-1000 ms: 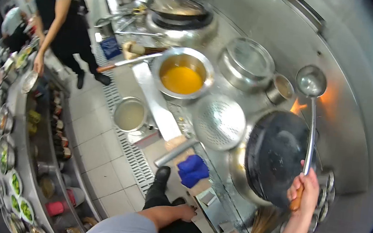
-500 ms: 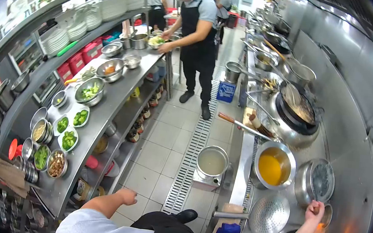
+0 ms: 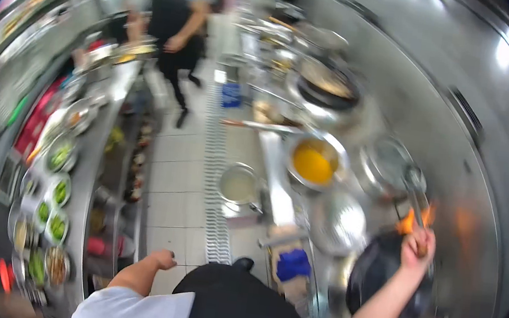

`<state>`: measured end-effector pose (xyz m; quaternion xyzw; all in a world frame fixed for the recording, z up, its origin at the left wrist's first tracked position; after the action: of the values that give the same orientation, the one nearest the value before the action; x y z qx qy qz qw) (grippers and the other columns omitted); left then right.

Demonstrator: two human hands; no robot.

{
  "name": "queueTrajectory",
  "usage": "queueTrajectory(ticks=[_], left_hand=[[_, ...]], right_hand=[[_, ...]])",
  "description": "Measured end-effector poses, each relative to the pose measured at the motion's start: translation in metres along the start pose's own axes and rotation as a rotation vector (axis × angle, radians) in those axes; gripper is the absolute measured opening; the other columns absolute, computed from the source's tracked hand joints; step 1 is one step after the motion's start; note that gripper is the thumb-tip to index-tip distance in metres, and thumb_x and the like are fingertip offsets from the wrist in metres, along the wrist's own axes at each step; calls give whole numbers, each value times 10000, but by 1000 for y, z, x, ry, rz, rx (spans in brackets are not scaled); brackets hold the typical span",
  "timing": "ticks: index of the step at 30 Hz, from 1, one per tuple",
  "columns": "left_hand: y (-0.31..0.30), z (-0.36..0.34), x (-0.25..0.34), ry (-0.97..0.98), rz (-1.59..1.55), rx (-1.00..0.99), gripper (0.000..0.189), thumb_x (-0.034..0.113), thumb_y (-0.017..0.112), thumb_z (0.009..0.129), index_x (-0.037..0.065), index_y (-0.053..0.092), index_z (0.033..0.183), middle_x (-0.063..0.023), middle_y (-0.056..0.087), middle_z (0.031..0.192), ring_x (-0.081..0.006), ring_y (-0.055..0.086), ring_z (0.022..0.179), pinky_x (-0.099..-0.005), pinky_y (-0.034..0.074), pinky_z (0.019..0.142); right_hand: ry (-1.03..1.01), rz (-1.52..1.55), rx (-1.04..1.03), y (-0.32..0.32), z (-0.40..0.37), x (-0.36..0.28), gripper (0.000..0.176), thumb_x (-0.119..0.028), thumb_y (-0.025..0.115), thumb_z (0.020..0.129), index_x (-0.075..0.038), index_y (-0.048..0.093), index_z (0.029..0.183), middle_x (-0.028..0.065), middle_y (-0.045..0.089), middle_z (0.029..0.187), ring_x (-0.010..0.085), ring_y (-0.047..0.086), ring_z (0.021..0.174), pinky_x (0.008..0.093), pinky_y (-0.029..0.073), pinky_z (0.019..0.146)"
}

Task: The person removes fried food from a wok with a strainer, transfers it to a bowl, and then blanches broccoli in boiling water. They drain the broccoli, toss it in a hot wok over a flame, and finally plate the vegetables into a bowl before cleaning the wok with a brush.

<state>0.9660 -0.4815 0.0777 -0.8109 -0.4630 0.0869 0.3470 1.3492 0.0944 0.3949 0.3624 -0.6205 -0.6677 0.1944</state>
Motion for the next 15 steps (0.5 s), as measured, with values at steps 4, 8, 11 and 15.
queueTrajectory(ticks=[4,8,11,15], left_hand=[[-64,12,69,152,15,91,472,361,587,817,25,610,1148,-208,636,1099,-343,601,1045,-409,473,898],[-99,31,152,380,-196,124,369,320,608,837,2,631,1024,-158,663,917,-255,637,857,-358,496,784],[-115,25,222,614,-316,-23,271,273,597,883,7,631,923,-70,643,771,-143,613,697,-289,491,666],[-140,-54,328,860,-322,-183,255,259,582,914,11,618,961,-32,624,769,-103,583,699,-252,482,662]], right_hand=[[-86,-90,219,23,-104,24,338,-142,485,868,112,494,1090,2,477,633,90,435,465,253,326,387],[-86,-176,404,23,-196,39,272,-137,483,848,52,533,1037,20,504,638,108,435,445,255,323,389],[-104,-357,629,14,-249,49,219,-110,513,816,20,527,992,41,504,618,134,440,436,256,308,384],[-128,-593,830,3,-311,48,196,-93,525,811,10,530,978,58,523,618,145,465,421,268,351,378]])
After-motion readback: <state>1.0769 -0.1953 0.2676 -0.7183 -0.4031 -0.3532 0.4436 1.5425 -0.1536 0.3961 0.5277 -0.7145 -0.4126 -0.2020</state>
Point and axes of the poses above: each hand's wrist, its own z-axis towards the middle knuckle, its own y-axis out of the palm, x = y × z, the point moved 2 cm from there along z, towards the middle knuckle
